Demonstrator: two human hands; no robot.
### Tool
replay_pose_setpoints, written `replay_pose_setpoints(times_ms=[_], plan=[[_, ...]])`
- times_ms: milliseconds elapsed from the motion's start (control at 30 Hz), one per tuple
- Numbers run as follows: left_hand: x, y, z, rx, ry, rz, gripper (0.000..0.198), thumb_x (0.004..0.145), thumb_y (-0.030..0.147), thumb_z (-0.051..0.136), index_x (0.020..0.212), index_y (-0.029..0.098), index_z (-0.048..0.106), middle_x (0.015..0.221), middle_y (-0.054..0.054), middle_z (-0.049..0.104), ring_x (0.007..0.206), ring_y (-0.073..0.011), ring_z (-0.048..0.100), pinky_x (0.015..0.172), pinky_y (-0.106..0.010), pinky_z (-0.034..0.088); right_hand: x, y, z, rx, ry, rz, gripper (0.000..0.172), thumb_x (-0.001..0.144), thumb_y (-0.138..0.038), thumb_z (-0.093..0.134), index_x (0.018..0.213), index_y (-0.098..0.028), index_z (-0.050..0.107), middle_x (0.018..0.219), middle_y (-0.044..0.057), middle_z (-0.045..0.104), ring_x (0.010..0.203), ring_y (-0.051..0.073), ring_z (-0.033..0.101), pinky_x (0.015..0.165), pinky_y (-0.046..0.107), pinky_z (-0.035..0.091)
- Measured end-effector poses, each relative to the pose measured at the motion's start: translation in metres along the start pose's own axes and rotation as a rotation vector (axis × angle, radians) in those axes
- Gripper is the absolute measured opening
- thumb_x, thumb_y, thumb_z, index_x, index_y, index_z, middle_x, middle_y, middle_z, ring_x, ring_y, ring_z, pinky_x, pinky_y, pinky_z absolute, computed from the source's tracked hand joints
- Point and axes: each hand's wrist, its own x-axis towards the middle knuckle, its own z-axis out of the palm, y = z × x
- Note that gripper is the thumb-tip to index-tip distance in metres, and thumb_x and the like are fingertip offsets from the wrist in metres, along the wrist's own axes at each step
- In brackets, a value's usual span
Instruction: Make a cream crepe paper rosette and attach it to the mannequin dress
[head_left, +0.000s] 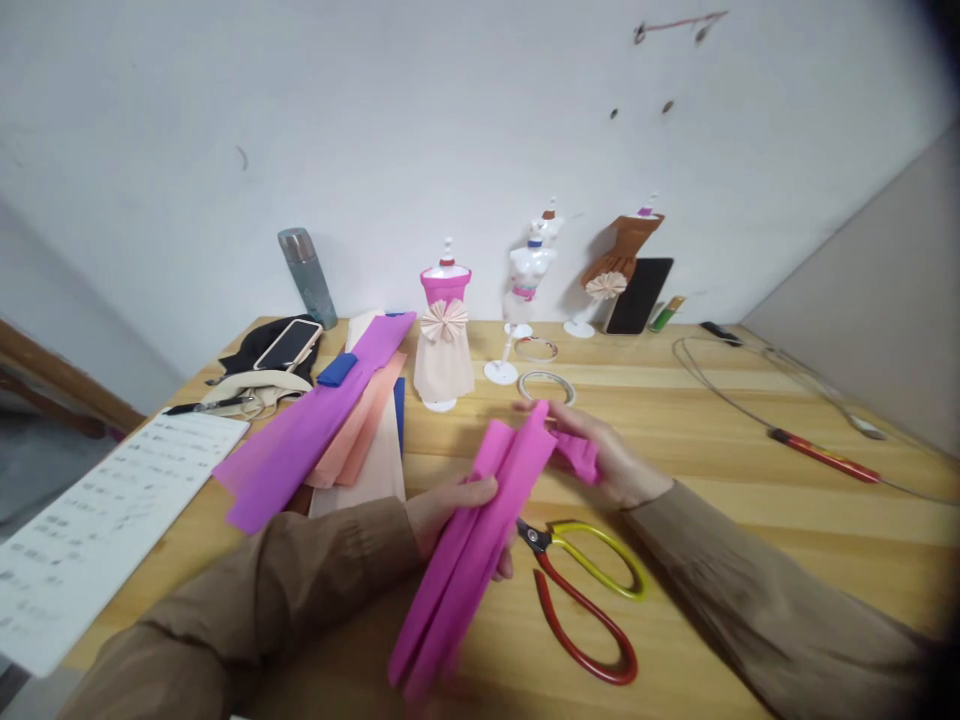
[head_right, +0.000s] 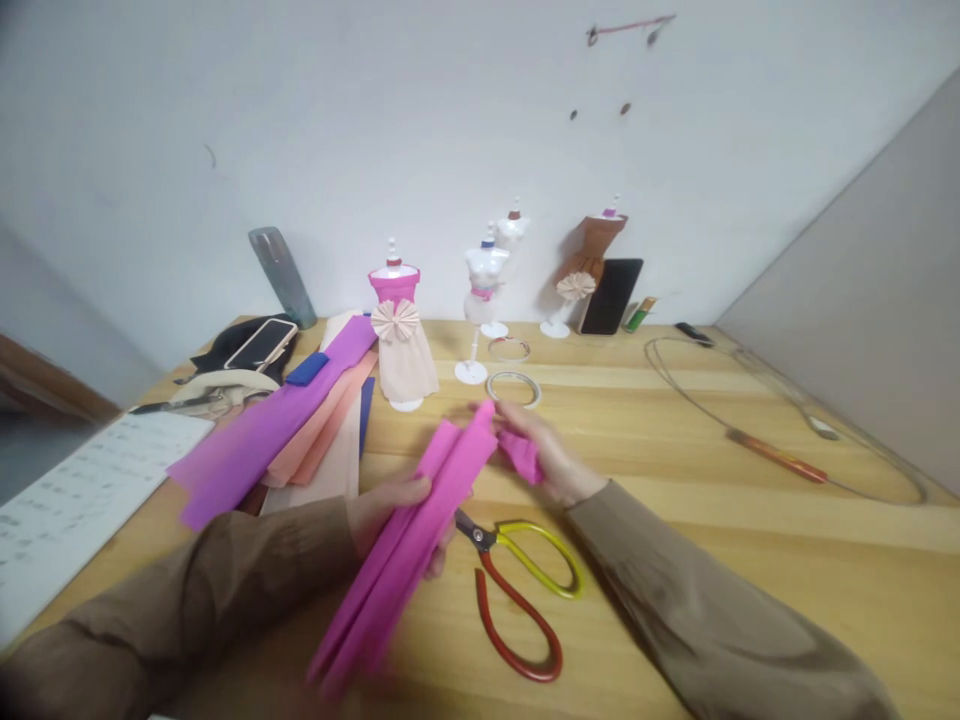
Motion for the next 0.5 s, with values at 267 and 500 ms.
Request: replay_pose_setpoints(times_ms=[267,500], plan=[[-0.002,0.003,-0.006,0.054,-0.022,-0.048,0.046,0.072,0.065,0.058,0.082,0.022,0.071,0.069,-0.008,0.066,0.056,-0.0192,0.065,0.054,-0.031,0.054,0.000,0.002,0.018,-0.179,-0.094,-0.009,0.041,0.080,-0.057,0.060,0.091,-0.019,0.070,0.051,0.000,0.057,0.037,0.009,0.037,0.037,0.025,0.023],[-0.008,0.008,-0.004,-0.023,-0.139,-0.069,0.047,0.071,0.046,0.069,0.105,0.013,0.064,0.072,-0.006,0.064,0.050,-0.0171,0.061,0.052,-0.032,0.050,0.022,-0.001,0.024,-0.839,-0.235,-0.313,0.039,0.089,-0.041,0.048,0.116,-0.020,0.066,0.086,0.006,0.071,0.064,0.016,0.061,0.058,0.028,0.046]])
